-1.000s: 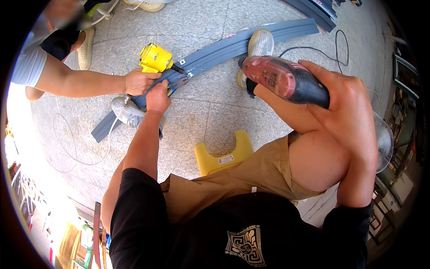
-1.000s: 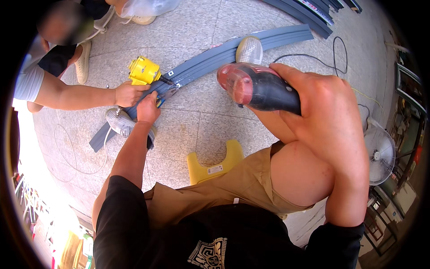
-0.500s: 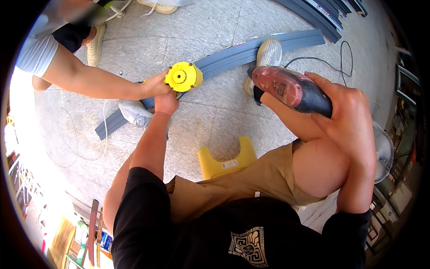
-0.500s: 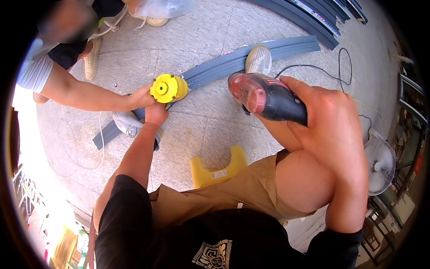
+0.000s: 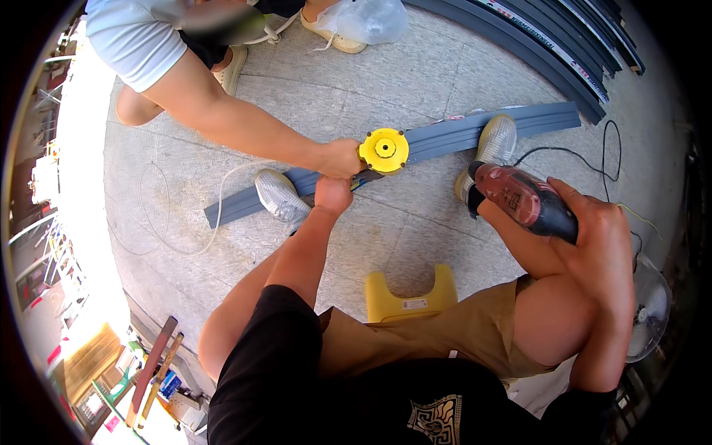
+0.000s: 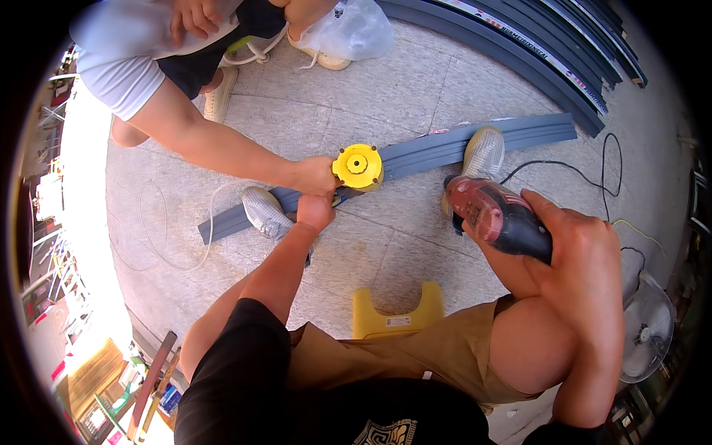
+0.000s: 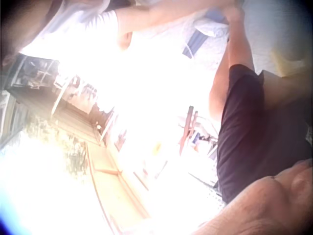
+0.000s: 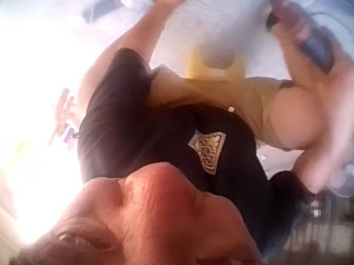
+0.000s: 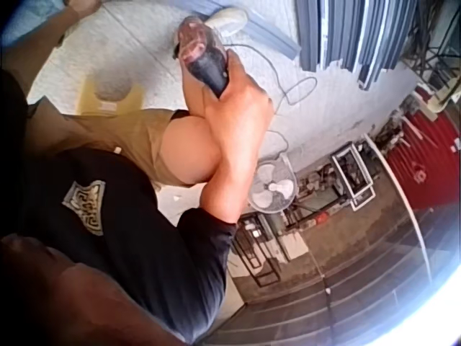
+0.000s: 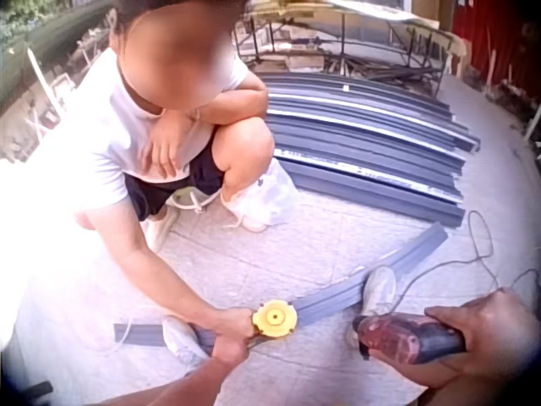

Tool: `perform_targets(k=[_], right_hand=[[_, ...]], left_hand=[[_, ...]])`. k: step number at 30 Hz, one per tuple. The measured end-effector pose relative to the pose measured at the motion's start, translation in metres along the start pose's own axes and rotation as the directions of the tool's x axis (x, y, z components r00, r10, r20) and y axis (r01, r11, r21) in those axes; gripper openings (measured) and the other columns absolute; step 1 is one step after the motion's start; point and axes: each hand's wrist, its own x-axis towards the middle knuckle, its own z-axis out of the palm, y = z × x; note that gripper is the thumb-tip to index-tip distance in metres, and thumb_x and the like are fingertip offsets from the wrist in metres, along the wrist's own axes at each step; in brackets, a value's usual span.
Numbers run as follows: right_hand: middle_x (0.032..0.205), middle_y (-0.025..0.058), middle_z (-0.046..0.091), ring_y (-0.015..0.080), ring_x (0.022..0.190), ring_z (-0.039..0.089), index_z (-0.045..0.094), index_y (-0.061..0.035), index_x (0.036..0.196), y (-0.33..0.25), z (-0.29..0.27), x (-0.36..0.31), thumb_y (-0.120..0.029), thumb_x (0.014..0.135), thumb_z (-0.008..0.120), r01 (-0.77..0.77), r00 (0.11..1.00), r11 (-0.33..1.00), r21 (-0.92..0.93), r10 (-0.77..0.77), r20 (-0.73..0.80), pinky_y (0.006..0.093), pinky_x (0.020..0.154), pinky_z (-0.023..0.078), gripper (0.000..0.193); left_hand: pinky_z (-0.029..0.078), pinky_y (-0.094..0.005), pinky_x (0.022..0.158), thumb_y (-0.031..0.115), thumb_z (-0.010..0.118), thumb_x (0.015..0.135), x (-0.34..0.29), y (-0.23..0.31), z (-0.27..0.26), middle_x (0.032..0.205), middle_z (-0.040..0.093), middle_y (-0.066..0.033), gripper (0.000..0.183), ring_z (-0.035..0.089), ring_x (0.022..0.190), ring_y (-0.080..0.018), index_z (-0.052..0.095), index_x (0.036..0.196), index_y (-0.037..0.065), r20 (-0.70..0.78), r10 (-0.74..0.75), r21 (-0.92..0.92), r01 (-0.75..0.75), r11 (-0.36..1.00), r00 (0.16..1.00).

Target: The person aligns a metal bracket with a curved metal bar and secures it using pliers and an electric drill. They repeat this for multiple brackets along the bar while another person assists with a yellow tool.

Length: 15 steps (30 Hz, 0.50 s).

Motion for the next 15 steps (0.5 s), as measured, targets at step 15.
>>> perform_targets(k=[15], right_hand=[[0.082, 0.0185, 0.076, 0.0429, 0.079, 0.075, 0.08, -0.0124, 0.111, -0.002, -0.009, 0.003, -0.031, 0.083, 0.087, 0.179, 0.981, 0.984, -0.028, -0.18, -0.065, 0.0525, 0.074, 0.059, 0.035]], left_hand=[[0.052, -0.0477, 0.115, 0.049, 0.071, 0.102, 0.033, -0.023, -0.044, 0.146, 0.07, -0.0153, 0.052, 0.064, 0.136, -0.0368, 0.071, 0.143, 0.015, 0.458, 0.115, -0.255, 0.006, 0.967, 0.881]])
